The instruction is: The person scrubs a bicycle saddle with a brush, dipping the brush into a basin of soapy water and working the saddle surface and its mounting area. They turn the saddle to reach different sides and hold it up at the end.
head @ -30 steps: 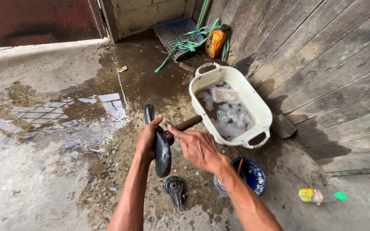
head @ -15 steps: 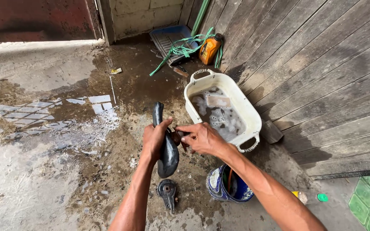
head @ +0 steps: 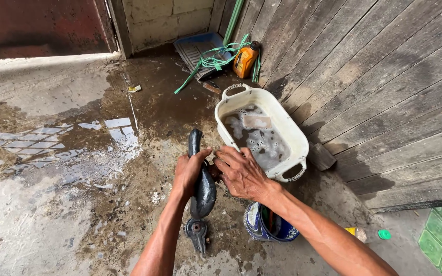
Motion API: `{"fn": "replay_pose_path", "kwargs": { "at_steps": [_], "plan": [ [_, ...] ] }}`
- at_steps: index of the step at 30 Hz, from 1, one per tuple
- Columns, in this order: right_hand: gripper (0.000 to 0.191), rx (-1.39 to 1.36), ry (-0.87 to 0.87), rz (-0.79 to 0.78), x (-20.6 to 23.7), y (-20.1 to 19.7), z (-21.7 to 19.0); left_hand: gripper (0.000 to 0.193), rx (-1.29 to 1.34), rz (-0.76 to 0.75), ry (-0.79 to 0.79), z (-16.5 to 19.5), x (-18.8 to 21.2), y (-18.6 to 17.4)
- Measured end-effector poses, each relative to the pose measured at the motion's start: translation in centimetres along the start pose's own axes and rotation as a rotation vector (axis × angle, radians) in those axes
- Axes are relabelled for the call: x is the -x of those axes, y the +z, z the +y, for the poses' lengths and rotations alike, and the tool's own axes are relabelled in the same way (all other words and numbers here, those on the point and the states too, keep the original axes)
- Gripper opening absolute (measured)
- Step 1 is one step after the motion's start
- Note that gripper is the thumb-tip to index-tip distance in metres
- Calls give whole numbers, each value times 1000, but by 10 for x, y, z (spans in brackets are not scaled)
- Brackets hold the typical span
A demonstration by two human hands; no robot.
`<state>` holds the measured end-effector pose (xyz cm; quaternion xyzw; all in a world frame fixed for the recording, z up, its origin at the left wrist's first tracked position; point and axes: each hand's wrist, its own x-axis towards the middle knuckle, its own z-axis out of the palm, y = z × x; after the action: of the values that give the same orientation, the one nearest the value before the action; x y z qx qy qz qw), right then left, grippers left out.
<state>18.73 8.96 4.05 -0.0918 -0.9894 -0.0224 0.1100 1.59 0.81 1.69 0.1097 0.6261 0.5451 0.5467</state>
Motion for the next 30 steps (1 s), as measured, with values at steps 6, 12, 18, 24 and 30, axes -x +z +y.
{"fn": "replay_pose_path", "kwargs": {
  "at_steps": [6, 12, 18, 24, 30],
  "plan": [
    [27, -110, 60, -119, 4, 12, 3, 40, 31, -60, -52, -6, -2, 0],
    [18, -40, 54, -155, 7, 17, 1, 44, -128, -27, -87, -11, -5, 3],
    [7, -48, 192, -123, 21, 56, 4, 43, 28, -122, -126, -14, -4, 10],
    [16, -115, 37, -86, 41, 113, 42, 41, -146, -141, -88, -14, 8, 12],
    [25, -498, 271, -535, 53, 120, 61, 49, -589, -158, 540, -21, 10, 20]
  ]
}}
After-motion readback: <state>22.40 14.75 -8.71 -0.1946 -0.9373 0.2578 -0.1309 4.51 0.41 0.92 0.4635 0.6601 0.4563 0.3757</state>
